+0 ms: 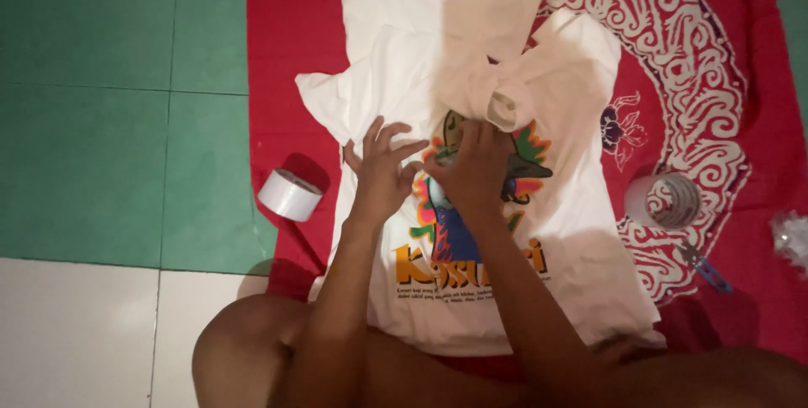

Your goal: The person uses adhesive tape to remove debris or excess ink from a printed design on a t-shirt.

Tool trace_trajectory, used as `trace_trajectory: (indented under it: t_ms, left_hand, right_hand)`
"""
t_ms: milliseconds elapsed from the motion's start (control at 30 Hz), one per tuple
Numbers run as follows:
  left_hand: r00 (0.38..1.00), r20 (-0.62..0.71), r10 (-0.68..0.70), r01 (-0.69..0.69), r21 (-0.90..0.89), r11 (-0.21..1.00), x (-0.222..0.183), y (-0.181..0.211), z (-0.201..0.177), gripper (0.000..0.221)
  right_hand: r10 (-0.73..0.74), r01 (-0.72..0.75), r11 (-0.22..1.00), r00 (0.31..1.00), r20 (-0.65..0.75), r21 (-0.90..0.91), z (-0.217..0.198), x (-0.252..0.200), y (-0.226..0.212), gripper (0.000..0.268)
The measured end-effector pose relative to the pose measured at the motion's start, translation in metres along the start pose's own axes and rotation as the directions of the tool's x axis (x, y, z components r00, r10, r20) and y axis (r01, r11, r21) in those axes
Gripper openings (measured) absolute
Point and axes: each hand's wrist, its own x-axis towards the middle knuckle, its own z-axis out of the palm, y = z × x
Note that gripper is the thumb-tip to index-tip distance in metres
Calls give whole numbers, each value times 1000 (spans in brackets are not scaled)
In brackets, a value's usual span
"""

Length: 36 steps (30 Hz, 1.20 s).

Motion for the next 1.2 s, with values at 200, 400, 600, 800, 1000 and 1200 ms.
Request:
trace_trajectory:
  t_ms: [200,400,600,800,1000,1200]
  left_hand:
    - [998,41,-40,36,85,996,-2,4,-3,38]
    - [986,126,-110,94,126,988,0,26,-29,43]
    - [982,145,-121,97,158,983,1,22,-26,46]
    - [984,144,-108,87,147,985,1,13,-23,54]
    - [962,249,-112,94,84,992,2,16,-39,79]
    - [942,298,-156,127,115,985,5,22,-43,94]
  right_hand:
    - [40,-42,996,999,18,81,-4,0,1,59]
    - [217,-269,941,946,242,206,-27,4,-4,49]
    - [246,-314,934,911,331,172,-41,5,-3,62]
    - [191,-295,929,900,392,224,-27,2,17,41]
    - [-231,232,972,928,292,30,-13,12,16,29]
    - [-341,294,938,873,349,182,5,5,14,27]
